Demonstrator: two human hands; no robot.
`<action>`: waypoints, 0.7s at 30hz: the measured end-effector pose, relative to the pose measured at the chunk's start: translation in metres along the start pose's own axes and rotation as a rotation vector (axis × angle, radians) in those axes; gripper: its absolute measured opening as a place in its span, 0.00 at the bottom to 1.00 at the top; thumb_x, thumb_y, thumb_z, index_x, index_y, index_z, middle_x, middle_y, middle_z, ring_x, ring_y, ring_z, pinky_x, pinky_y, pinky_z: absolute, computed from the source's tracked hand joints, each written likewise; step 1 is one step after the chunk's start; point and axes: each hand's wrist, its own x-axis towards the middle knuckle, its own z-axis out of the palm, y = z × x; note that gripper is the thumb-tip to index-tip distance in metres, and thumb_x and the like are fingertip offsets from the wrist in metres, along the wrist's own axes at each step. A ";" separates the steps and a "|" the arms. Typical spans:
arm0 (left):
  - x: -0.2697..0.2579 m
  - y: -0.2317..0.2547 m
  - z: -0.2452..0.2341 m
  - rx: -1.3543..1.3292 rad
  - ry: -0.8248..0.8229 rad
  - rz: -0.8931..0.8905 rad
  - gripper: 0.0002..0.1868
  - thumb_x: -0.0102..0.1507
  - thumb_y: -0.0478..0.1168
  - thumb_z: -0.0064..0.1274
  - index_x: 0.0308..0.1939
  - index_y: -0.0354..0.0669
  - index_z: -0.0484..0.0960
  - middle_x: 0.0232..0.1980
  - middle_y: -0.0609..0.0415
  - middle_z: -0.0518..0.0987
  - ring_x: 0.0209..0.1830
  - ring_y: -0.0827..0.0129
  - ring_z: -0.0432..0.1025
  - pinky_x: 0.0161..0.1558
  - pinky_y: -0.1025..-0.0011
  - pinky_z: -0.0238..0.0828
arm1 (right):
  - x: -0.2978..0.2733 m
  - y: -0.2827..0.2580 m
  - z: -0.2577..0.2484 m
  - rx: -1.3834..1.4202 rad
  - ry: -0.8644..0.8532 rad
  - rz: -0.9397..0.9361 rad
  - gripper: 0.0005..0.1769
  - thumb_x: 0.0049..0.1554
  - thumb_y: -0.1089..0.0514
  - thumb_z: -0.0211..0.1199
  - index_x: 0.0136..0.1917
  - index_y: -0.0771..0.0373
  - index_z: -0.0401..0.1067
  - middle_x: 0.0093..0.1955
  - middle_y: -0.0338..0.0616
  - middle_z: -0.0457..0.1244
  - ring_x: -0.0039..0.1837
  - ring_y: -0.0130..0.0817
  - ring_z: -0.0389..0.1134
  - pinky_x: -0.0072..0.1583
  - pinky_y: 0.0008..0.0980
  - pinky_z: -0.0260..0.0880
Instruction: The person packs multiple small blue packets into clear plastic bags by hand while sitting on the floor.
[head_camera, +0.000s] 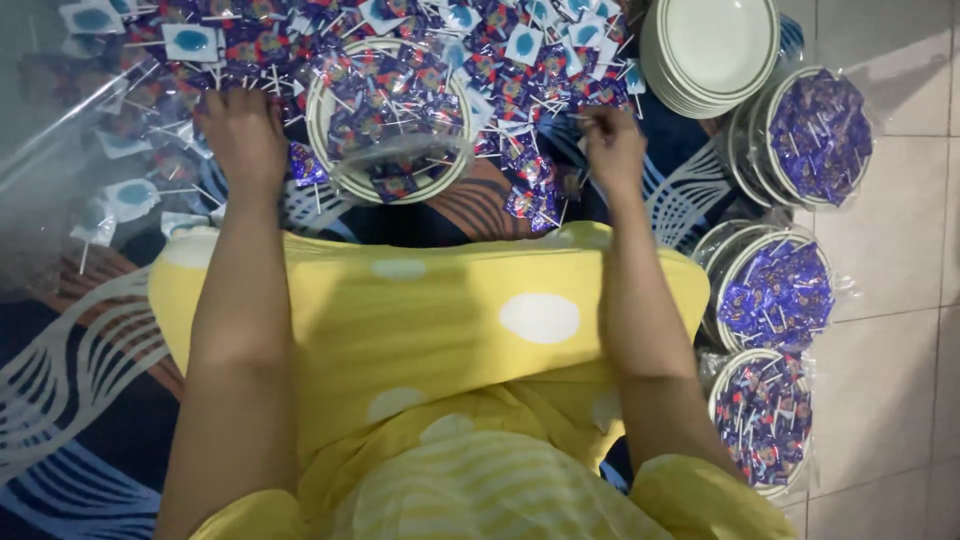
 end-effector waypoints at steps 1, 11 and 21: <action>0.002 0.004 -0.007 -0.001 0.001 0.003 0.07 0.67 0.43 0.60 0.42 0.45 0.86 0.43 0.49 0.81 0.49 0.50 0.67 0.48 0.47 0.62 | 0.003 0.027 -0.005 0.000 0.003 0.002 0.12 0.59 0.61 0.60 0.53 0.51 0.79 0.46 0.38 0.72 0.49 0.32 0.72 0.51 0.33 0.68; -0.012 -0.013 0.002 -0.622 0.064 -0.372 0.06 0.71 0.39 0.56 0.44 0.39 0.79 0.39 0.42 0.83 0.37 0.46 0.76 0.38 0.50 0.68 | 0.000 0.142 0.055 -0.193 0.094 0.495 0.30 0.40 0.40 0.81 0.52 0.53 0.78 0.47 0.45 0.69 0.48 0.41 0.73 0.56 0.37 0.69; 0.007 0.081 -0.145 -1.320 -0.537 -0.525 0.06 0.65 0.40 0.55 0.44 0.46 0.84 0.50 0.57 0.77 0.53 0.65 0.73 0.58 0.66 0.68 | -0.006 0.084 0.040 -0.074 0.233 0.199 0.15 0.43 0.61 0.69 0.45 0.56 0.75 0.41 0.45 0.73 0.44 0.46 0.74 0.49 0.42 0.71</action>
